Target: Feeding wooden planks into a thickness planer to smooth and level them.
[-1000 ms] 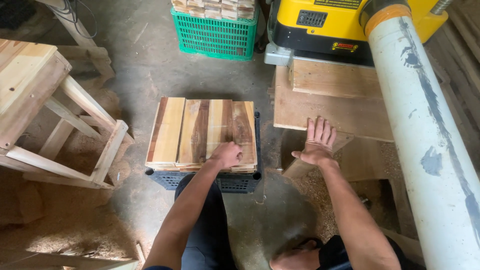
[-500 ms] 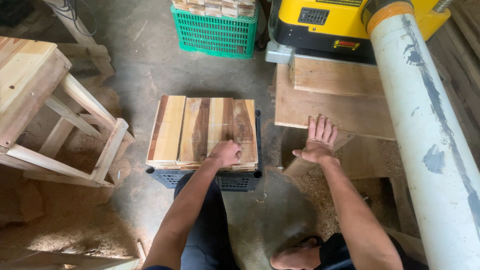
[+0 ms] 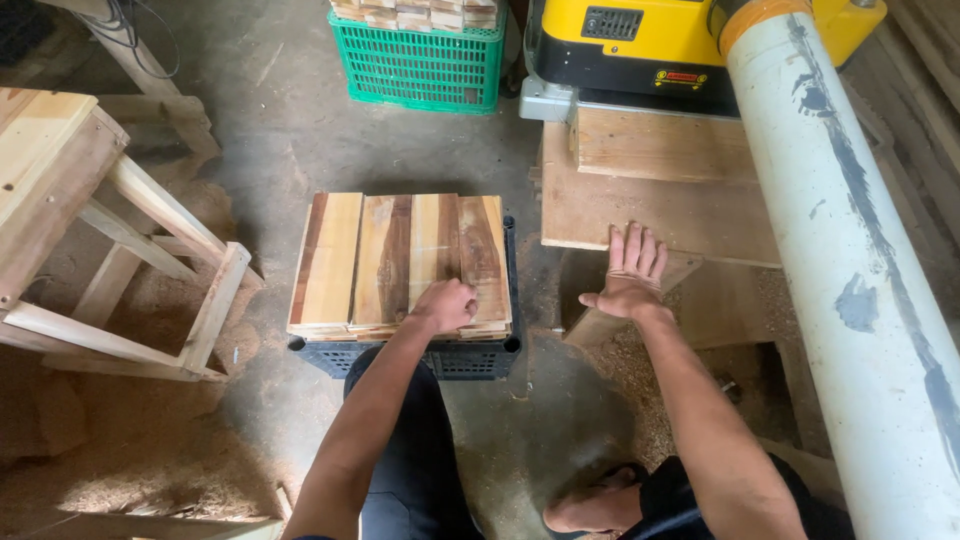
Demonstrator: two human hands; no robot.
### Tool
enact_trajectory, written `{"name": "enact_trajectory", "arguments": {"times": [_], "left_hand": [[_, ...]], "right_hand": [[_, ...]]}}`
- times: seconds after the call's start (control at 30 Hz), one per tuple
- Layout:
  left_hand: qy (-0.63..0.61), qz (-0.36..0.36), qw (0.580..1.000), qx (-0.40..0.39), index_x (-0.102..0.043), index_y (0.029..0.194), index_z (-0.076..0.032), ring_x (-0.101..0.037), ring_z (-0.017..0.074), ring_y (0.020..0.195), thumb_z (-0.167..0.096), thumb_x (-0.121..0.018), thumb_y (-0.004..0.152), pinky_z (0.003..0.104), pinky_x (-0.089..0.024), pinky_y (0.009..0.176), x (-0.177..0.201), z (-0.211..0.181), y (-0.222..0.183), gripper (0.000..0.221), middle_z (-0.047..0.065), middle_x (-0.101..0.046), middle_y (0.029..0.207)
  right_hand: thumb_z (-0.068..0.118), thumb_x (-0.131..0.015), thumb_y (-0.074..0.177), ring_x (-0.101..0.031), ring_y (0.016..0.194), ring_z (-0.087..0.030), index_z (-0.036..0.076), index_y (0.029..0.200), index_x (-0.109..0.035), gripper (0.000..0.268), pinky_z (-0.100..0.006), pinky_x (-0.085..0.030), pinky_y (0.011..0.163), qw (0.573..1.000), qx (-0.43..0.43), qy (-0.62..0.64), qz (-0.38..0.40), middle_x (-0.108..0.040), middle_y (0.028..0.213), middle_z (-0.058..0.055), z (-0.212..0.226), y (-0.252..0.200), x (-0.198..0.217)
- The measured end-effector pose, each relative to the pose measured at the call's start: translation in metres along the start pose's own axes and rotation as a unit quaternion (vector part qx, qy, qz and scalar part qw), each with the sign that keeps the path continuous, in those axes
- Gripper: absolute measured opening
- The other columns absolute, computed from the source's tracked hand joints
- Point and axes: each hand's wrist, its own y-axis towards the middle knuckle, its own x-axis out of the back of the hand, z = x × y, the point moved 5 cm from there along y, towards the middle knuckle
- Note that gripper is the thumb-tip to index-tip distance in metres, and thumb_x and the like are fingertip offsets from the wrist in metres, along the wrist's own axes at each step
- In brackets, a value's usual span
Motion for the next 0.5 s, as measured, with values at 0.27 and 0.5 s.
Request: {"name": "enact_trajectory", "arguments": {"times": [0.27, 0.5], "left_hand": [[0.009, -0.003, 1.0, -0.002, -0.076, 0.086, -0.011, -0.076, 0.0386, 0.091, -0.032, -0.052, 0.089, 0.053, -0.06, 0.085, -0.01, 0.006, 0.008, 0.031, 0.017, -0.077, 0.087], [0.022, -0.011, 1.0, -0.009, -0.077, 0.082, -0.011, -0.076, 0.0392, 0.086, -0.033, -0.052, 0.088, 0.053, -0.06, 0.081, -0.025, 0.008, 0.02, 0.034, 0.016, -0.077, 0.085]], "right_hand": [[0.071, -0.076, 0.07, 0.014, 0.153, -0.047, 0.01, 0.163, 0.011, 0.141, -0.065, 0.012, 0.119, 1.0, 0.004, 0.007, 0.001, 0.011, 0.166, -0.027, 0.001, -0.002, 0.003], [0.07, -0.077, 0.068, 0.013, 0.153, -0.046, 0.01, 0.163, 0.01, 0.142, -0.065, 0.013, 0.119, 1.0, 0.003, 0.009, -0.005, 0.01, 0.166, -0.027, 0.001, -0.001, 0.001]]}}
